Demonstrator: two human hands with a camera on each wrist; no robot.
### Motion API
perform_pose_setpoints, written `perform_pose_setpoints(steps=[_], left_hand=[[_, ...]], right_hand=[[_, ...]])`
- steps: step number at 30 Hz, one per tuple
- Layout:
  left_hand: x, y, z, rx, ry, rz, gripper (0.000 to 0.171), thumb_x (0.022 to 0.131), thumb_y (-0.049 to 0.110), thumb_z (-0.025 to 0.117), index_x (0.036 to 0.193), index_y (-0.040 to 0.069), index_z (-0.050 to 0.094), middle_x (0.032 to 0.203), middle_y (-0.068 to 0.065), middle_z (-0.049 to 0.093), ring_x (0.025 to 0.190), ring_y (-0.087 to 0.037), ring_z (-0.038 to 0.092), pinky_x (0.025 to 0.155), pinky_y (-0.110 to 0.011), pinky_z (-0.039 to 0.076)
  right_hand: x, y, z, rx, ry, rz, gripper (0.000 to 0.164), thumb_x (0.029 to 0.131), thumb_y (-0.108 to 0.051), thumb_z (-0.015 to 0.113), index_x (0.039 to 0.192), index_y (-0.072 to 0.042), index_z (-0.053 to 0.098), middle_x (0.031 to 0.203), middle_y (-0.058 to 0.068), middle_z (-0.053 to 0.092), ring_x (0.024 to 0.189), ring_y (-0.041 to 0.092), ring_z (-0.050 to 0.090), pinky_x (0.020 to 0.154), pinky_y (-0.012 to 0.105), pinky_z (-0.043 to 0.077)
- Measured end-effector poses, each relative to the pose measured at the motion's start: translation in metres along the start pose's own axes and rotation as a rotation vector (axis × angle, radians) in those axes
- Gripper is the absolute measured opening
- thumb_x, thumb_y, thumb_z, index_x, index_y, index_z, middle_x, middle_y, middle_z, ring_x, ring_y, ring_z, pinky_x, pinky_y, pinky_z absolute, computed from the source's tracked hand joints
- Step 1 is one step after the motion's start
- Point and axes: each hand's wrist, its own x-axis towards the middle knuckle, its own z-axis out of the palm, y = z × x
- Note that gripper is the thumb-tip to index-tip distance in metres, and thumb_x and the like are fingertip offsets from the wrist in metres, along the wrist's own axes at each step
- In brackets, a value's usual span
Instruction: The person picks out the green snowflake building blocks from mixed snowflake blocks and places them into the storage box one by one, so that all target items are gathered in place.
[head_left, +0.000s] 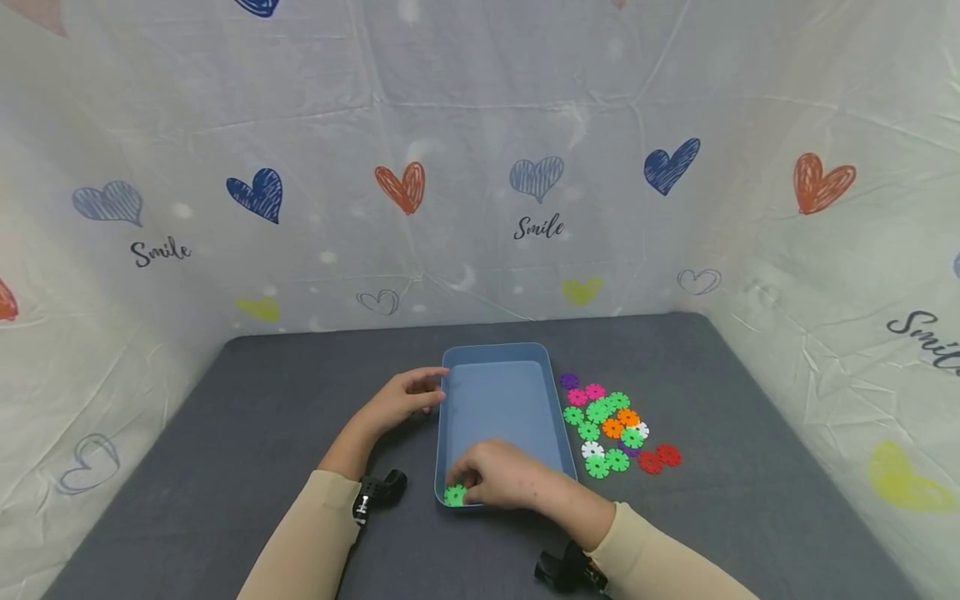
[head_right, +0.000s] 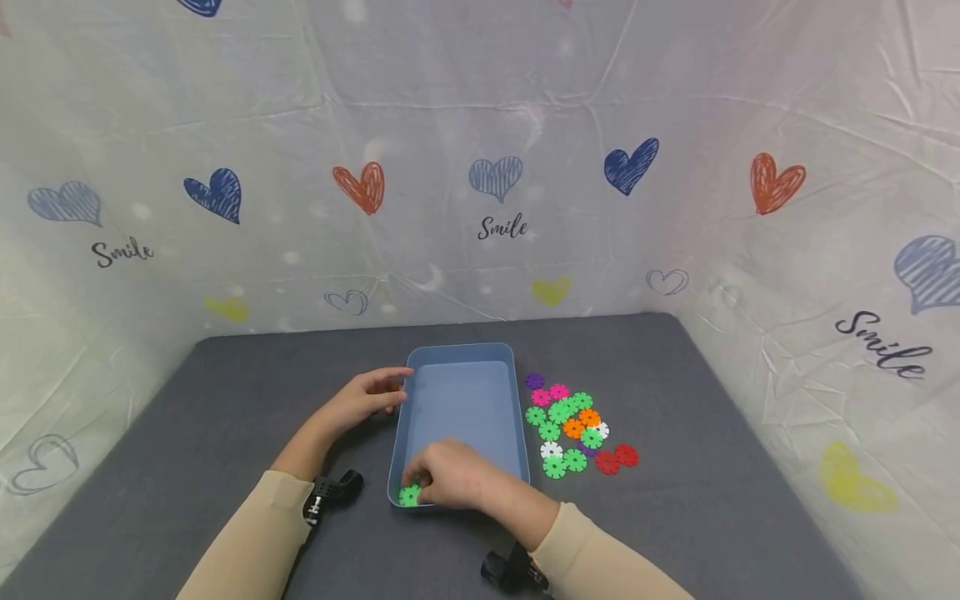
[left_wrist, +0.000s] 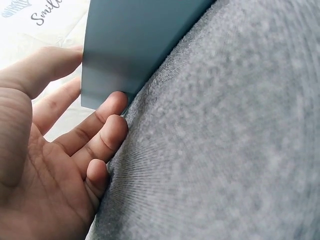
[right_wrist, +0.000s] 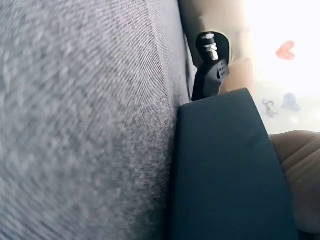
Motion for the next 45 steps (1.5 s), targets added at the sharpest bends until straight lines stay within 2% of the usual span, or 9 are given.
perform_pose_setpoints(steps=[7, 9, 14, 22, 28, 32, 36, 40, 45], left_hand=[[0.0, 0.004, -0.001, 0.009, -0.005, -0.008, 0.051, 0.102, 0.014, 0.067, 0.148, -0.001, 0.052, 0.11, -0.014, 0.065, 0.087, -0.035, 0.062, 0.079, -0.045, 0.051], [-0.002, 0.012, 0.0, 0.018, -0.003, -0.005, 0.05, 0.102, 0.011, 0.066, 0.147, -0.004, 0.051, 0.108, -0.015, 0.065, 0.087, -0.038, 0.062, 0.079, -0.047, 0.051], [-0.003, 0.009, 0.001, 0.033, 0.011, -0.006, 0.051, 0.1, 0.016, 0.07, 0.146, 0.0, 0.054, 0.105, -0.013, 0.064, 0.083, -0.029, 0.062, 0.077, -0.042, 0.051], [-0.001, 0.002, 0.001, 0.026, 0.015, -0.005, 0.052, 0.101, 0.018, 0.069, 0.147, 0.0, 0.052, 0.109, -0.012, 0.064, 0.085, -0.031, 0.062, 0.078, -0.045, 0.05], [-0.002, 0.002, 0.0, 0.026, 0.013, -0.012, 0.052, 0.099, 0.022, 0.072, 0.146, 0.005, 0.056, 0.106, -0.011, 0.065, 0.083, -0.025, 0.062, 0.078, -0.041, 0.05], [-0.001, 0.001, 0.0, 0.028, 0.01, -0.013, 0.051, 0.099, 0.022, 0.072, 0.145, 0.005, 0.057, 0.105, -0.01, 0.066, 0.082, -0.024, 0.062, 0.076, -0.04, 0.05], [-0.001, 0.001, 0.0, 0.028, 0.015, -0.019, 0.05, 0.099, 0.021, 0.072, 0.144, 0.005, 0.057, 0.106, -0.01, 0.066, 0.082, -0.024, 0.062, 0.077, -0.039, 0.05], [0.0, 0.001, 0.0, 0.024, 0.02, -0.023, 0.05, 0.099, 0.022, 0.072, 0.144, 0.006, 0.057, 0.106, -0.01, 0.066, 0.082, -0.025, 0.062, 0.077, -0.04, 0.05], [0.001, -0.002, 0.0, 0.031, 0.02, -0.022, 0.05, 0.099, 0.022, 0.072, 0.145, 0.005, 0.057, 0.107, -0.011, 0.066, 0.083, -0.025, 0.062, 0.077, -0.04, 0.049]], right_hand=[[-0.004, 0.003, -0.033, 0.023, 0.002, 0.048, 0.042, 0.094, -0.017, 0.078, 0.133, -0.007, 0.066, 0.089, -0.007, 0.06, 0.067, 0.007, 0.051, 0.067, 0.026, 0.045], [-0.01, 0.006, -0.05, 0.028, 0.052, 0.074, 0.04, 0.096, -0.016, 0.074, 0.134, -0.007, 0.066, 0.09, -0.006, 0.059, 0.061, 0.008, 0.049, 0.063, 0.028, 0.045], [-0.03, 0.02, -0.084, 0.0, 0.164, 0.171, 0.031, 0.097, -0.014, 0.07, 0.128, -0.01, 0.07, 0.092, -0.006, 0.061, 0.058, 0.009, 0.047, 0.059, 0.029, 0.043], [-0.052, 0.063, -0.116, 0.074, 0.243, 0.266, 0.033, 0.097, -0.011, 0.07, 0.129, -0.007, 0.068, 0.098, 0.002, 0.061, 0.077, 0.019, 0.054, 0.068, 0.034, 0.048], [-0.067, 0.099, -0.124, 0.109, 0.214, 0.43, 0.034, 0.089, 0.0, 0.076, 0.122, 0.002, 0.067, 0.077, 0.005, 0.053, 0.066, 0.019, 0.047, 0.063, 0.034, 0.044], [-0.072, 0.108, -0.12, 0.089, 0.141, 0.538, 0.03, 0.082, 0.005, 0.079, 0.109, 0.001, 0.066, 0.08, 0.006, 0.051, 0.062, 0.019, 0.045, 0.06, 0.033, 0.041], [-0.072, 0.111, -0.115, 0.035, 0.142, 0.612, 0.02, 0.082, 0.002, 0.08, 0.087, -0.004, 0.061, 0.081, 0.007, 0.052, 0.062, 0.02, 0.047, 0.057, 0.034, 0.04], [-0.071, 0.113, -0.114, -0.01, 0.167, 0.633, 0.037, 0.085, -0.004, 0.081, 0.068, -0.01, 0.049, 0.066, 0.003, 0.041, 0.057, 0.018, 0.041, 0.055, 0.033, 0.034], [-0.075, 0.11, -0.123, -0.011, 0.204, 0.603, 0.025, 0.091, -0.014, 0.079, 0.072, -0.005, 0.065, 0.07, 0.003, 0.053, 0.059, 0.017, 0.042, 0.058, 0.033, 0.038]])
